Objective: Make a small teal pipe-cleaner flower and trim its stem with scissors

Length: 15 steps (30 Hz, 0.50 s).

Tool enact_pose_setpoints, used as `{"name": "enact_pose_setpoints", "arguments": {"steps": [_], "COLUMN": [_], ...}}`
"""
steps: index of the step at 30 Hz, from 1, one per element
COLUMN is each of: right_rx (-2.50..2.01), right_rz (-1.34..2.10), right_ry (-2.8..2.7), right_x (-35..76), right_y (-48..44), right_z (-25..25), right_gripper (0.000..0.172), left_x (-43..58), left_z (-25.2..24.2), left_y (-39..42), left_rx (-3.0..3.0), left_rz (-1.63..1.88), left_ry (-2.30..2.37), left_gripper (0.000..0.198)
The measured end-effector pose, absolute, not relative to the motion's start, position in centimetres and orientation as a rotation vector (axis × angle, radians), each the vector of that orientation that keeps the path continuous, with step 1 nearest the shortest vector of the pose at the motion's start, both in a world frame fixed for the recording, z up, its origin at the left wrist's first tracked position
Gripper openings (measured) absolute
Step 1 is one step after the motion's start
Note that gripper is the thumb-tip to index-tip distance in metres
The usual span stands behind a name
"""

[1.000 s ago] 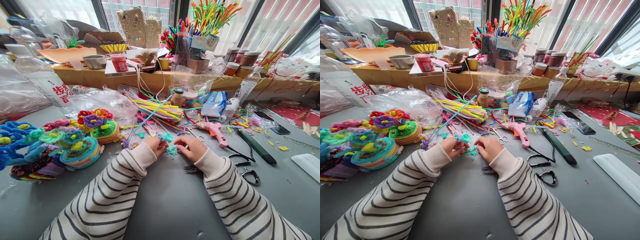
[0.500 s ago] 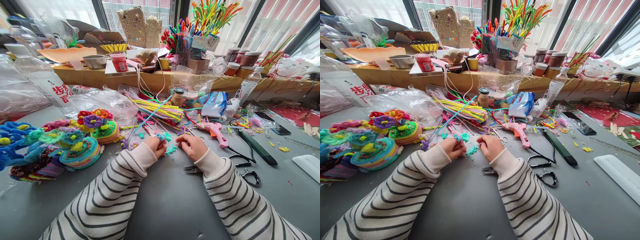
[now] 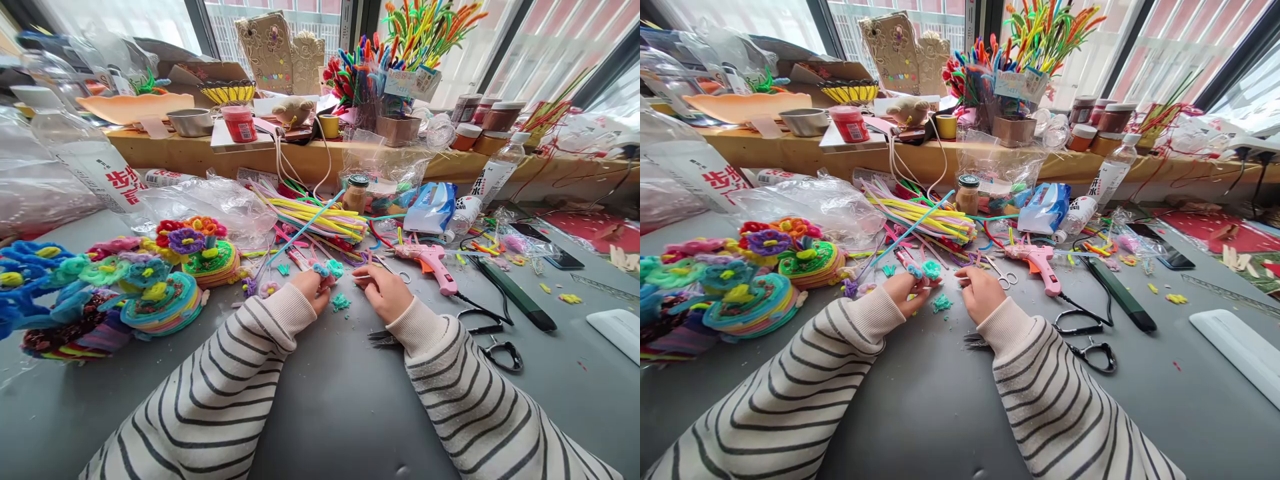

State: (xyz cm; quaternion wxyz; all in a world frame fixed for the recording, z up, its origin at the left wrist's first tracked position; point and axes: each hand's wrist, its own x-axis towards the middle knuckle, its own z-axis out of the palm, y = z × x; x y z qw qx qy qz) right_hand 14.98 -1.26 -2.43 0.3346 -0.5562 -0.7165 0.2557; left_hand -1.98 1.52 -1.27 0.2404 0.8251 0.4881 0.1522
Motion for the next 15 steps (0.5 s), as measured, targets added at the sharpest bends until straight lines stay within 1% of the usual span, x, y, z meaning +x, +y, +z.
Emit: {"name": "enact_pose_setpoints", "arguments": {"steps": [3, 5, 10, 15], "right_rx": [-1.393, -1.36, -1.437, -1.445], "right_rz": [0.787, 0.785, 0.371, 0.333], "right_ry": [-1.854, -1.87, -2.065, -2.203], "right_x": [14.8, 14.8, 15.2, 14.9], "right_y": [-1.4, -1.4, -0.8, -0.2], "right_z": [-2.3, -2.1, -2.8, -4.3], "right_gripper": [0.034, 0.034, 0.038, 0.049], "left_x": [-2.0, -2.0, -2.1, -2.1], "left_z": [-1.4, -1.4, -1.4, -1.6], "left_y": [1.3, 1.3, 1.8, 2.0], "left_rx": [2.197, 2.151, 2.073, 2.068], "left_rz": [0.434, 0.459, 0.514, 0.496], "left_ry": [1.208, 1.18, 1.354, 1.334], "left_gripper": [0.013, 0.015, 0.013, 0.013]}}
